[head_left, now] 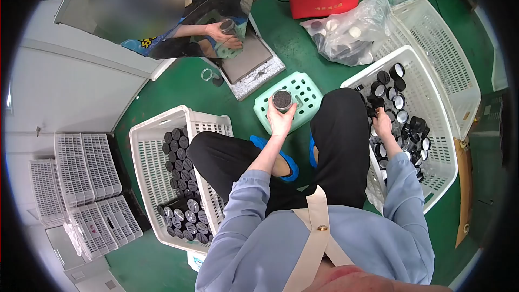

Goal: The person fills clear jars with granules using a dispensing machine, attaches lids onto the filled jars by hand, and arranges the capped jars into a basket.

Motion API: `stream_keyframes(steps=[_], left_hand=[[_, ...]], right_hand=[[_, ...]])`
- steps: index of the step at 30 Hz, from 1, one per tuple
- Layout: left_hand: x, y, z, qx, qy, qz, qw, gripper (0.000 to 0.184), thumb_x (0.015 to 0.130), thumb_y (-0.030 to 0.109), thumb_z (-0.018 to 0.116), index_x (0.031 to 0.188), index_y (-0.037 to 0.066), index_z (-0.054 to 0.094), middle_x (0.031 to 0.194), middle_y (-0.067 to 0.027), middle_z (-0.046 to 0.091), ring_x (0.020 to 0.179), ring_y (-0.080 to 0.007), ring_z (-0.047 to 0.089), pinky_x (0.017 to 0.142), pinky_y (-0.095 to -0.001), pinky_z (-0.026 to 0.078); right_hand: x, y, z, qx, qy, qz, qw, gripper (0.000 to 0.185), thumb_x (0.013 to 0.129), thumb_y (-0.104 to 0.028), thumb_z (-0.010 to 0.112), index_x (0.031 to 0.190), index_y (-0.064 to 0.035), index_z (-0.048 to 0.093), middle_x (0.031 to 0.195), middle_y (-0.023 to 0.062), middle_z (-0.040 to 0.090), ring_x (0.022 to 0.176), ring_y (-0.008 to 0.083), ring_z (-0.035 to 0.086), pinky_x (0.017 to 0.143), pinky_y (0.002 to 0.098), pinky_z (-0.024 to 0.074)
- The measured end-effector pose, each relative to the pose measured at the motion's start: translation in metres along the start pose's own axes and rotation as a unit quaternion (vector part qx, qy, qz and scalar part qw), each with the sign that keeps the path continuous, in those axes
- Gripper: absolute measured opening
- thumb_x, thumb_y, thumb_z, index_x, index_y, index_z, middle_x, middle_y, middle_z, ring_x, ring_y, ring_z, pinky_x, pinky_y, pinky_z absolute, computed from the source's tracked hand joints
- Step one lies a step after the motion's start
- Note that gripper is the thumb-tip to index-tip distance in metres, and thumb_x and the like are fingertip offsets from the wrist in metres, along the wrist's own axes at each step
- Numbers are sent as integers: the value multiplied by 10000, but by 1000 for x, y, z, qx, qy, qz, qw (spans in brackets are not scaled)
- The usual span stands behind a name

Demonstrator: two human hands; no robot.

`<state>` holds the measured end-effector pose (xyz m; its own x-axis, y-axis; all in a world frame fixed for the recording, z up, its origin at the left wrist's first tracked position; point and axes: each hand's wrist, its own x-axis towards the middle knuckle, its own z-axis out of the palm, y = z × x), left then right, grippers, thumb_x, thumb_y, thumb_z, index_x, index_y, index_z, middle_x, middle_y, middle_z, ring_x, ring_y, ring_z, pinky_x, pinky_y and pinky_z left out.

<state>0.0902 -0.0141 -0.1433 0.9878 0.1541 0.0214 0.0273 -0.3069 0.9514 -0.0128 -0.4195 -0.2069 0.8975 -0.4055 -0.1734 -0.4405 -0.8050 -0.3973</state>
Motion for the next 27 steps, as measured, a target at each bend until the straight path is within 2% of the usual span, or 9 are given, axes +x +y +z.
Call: stream_keyframes(steps=[2, 9, 10, 12, 19, 21, 23, 26, 27], left_hand=[[-2, -1, 3, 27, 15, 16, 999, 638, 738, 174, 878, 1269, 7, 565, 1127, -149, 722, 1057, -273, 716, 945, -396, 548], [2, -10, 9, 29, 68, 38, 997, 528, 738, 192, 879, 1161, 33, 606, 1016, -112, 742, 952, -230, 726, 880, -378, 557], [2, -10, 9, 29, 70, 34, 997, 530, 737, 194, 879, 1160, 29, 606, 1016, -114, 742, 951, -231, 727, 879, -378, 558], [0, -5, 5, 15, 46, 14, 999, 609, 730, 193, 875, 1235, 7, 589, 1092, -145, 729, 1016, -271, 719, 926, -394, 550], [-15, 38, -2, 8, 66, 39, 997, 625, 729, 203, 891, 1242, 5, 594, 1066, -151, 737, 1003, -268, 726, 919, -399, 549], [-25, 63, -11, -49, 32, 36, 998, 581, 745, 172, 882, 1226, 11, 598, 1070, -134, 731, 1003, -245, 717, 915, -384, 544], [-35, 62, -14, -54, 32, 55, 997, 535, 752, 152, 875, 1194, 9, 609, 1069, -125, 717, 993, -227, 703, 911, -371, 540], [-55, 74, -23, -51, 24, 60, 997, 545, 737, 141, 875, 1191, 2, 609, 1059, -136, 702, 982, -258, 699, 907, -385, 540], [-61, 73, -26, -42, 21, 61, 997, 547, 733, 139, 875, 1190, 1, 608, 1057, -140, 698, 979, -267, 698, 905, -389, 541]], right_hand=[[-2, -1, -3, -5, 22, -3, 1000, 260, 931, -117, 584, 1185, -61, 583, 911, 207, 711, 898, 423, 694, 812, 527, 533], [-14, -9, -63, 107, 73, 2, 992, 292, 964, -105, 484, 1205, -24, 626, 963, 164, 712, 838, 331, 697, 795, 429, 539], [-8, 1, -61, 151, 126, -65, 978, 315, 959, -90, 459, 1212, -20, 633, 922, 101, 696, 710, 241, 648, 699, 369, 527], [-12, 0, -86, 310, 43, 59, 948, 315, 979, -131, 443, 1200, -45, 651, 833, 16, 627, 607, 102, 528, 589, 267, 437], [-52, -104, -173, 709, -4, 182, 681, 322, 1057, -394, 534, 1146, -112, 665, 837, -22, 654, 586, 108, 480, 549, 284, 353], [-55, -93, -169, 784, -158, 99, 592, 329, 1042, -439, 578, 1117, -131, 662, 847, -15, 669, 560, 121, 429, 521, 277, 326], [-52, -91, -152, 775, -270, 56, 569, 344, 1027, -459, 600, 1133, -137, 658, 825, -18, 656, 559, 132, 428, 509, 277, 323], [-81, -169, -154, 672, -127, 245, 687, 366, 1029, -458, 599, 1135, -112, 654, 1024, 11, 687, 572, 155, 476, 510, 285, 356], [-62, -126, -108, 665, -232, 189, 684, 405, 1052, -449, 556, 1240, -101, 643, 1237, 47, 667, 787, 163, 609, 647, 280, 449]])
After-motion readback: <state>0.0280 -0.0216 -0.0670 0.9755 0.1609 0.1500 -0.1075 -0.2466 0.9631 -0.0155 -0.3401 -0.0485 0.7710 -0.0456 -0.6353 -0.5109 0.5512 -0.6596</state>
